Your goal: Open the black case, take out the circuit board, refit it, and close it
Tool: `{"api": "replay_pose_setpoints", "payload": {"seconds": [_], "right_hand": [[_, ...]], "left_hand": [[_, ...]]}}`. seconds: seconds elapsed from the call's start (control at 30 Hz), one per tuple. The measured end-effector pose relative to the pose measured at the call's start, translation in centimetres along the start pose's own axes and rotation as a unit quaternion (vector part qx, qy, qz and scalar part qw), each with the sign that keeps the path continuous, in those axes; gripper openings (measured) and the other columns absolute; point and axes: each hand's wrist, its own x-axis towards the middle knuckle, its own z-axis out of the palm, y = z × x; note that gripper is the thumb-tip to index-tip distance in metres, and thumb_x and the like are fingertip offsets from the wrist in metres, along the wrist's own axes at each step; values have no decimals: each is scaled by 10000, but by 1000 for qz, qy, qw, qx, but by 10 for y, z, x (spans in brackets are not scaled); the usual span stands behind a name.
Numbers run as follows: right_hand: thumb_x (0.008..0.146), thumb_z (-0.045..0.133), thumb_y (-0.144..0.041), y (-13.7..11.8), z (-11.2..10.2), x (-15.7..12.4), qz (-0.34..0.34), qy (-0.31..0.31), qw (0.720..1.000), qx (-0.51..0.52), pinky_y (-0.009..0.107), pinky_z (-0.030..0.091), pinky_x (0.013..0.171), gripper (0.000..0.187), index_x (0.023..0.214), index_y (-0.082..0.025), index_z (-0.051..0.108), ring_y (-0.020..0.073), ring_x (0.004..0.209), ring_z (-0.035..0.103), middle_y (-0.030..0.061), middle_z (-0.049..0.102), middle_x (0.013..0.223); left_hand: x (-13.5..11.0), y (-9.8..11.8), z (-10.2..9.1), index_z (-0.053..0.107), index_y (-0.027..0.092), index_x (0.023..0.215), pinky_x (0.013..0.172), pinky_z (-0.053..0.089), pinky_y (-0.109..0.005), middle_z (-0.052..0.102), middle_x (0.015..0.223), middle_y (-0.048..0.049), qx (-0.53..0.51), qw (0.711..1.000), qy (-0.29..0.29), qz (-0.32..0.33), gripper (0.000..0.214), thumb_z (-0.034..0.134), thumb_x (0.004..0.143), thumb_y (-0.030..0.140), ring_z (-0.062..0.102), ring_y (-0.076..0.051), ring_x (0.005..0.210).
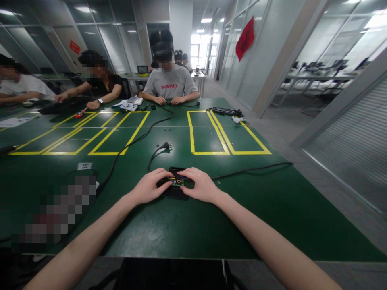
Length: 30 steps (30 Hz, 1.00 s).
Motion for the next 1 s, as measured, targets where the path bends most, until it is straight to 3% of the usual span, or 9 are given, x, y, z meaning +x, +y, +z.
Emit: {"api": "replay_pose_setpoints", "payload": {"seconds": [0.2, 0.4, 0.5, 0.63, 0.77, 0.87, 1.0], "right_hand": [[842, 738, -222, 3, 3, 2, -29, 1, 1000, -8, 484, 570, 964, 498, 1334, -236, 661, 276, 1077, 691, 110, 744, 1227], [903, 712, -286, 2, 4, 3, -26, 8, 999, -32, 517, 555, 1011, 492, 1387, -268, 629, 297, 1154, 681, 118, 715, 1293], [948, 650, -295, 3, 0, 3, -13, 21, 999, -47, 476, 556, 1024, 414, 1360, -264, 633, 282, 1194, 672, 117, 683, 1328], [954, 605, -262, 8, -10, 3, 20, 16, 997, -70, 391, 591, 843, 224, 1156, -223, 692, 247, 968, 718, 96, 731, 1099], [959, 577, -281, 9, -21, -1, 24, 18, 996, -89, 317, 519, 641, 151, 940, -214, 711, 190, 652, 652, 46, 719, 797], [940, 565, -279, 4, -24, -5, -20, 15, 997, -78, 290, 476, 610, 167, 895, -207, 710, 164, 581, 611, 23, 682, 698], [897, 581, -254, -1, -22, -8, -37, -41, 997, -51, 249, 420, 552, 135, 856, -212, 703, 128, 515, 567, -5, 659, 648]], "left_hand": [[1, -6, 5, 684, 227, 1161, 919, 565, -343, 724, 1066, -53, 9, 1000, 3, -12, 190, 586, 999, 236, 672, -215, 1014], [-2, -11, 4, 712, 226, 1128, 813, 572, -298, 722, 973, -33, 24, 999, 0, -37, 179, 662, 977, 310, 690, -190, 879], [-2, -12, 4, 718, 226, 1127, 809, 571, -287, 724, 977, -35, 41, 999, 1, -26, 185, 648, 992, 332, 693, -187, 880], [-1, -8, 0, 706, 226, 1160, 806, 571, -287, 725, 1001, -42, 44, 999, 28, -12, 202, 608, 1013, 324, 701, -188, 904], [-1, 1, -8, 710, 205, 1129, 772, 570, -291, 738, 999, -59, 6, 998, 61, -3, 201, 623, 991, 322, 709, -196, 900], [-4, 7, -10, 716, 194, 1048, 749, 564, -275, 750, 944, -51, -40, 998, 44, 16, 164, 646, 939, 295, 712, -179, 837], [-8, 8, -8, 709, 188, 959, 702, 549, -251, 749, 872, -30, -70, 997, 6, 15, 130, 680, 857, 264, 708, -162, 769]]}}
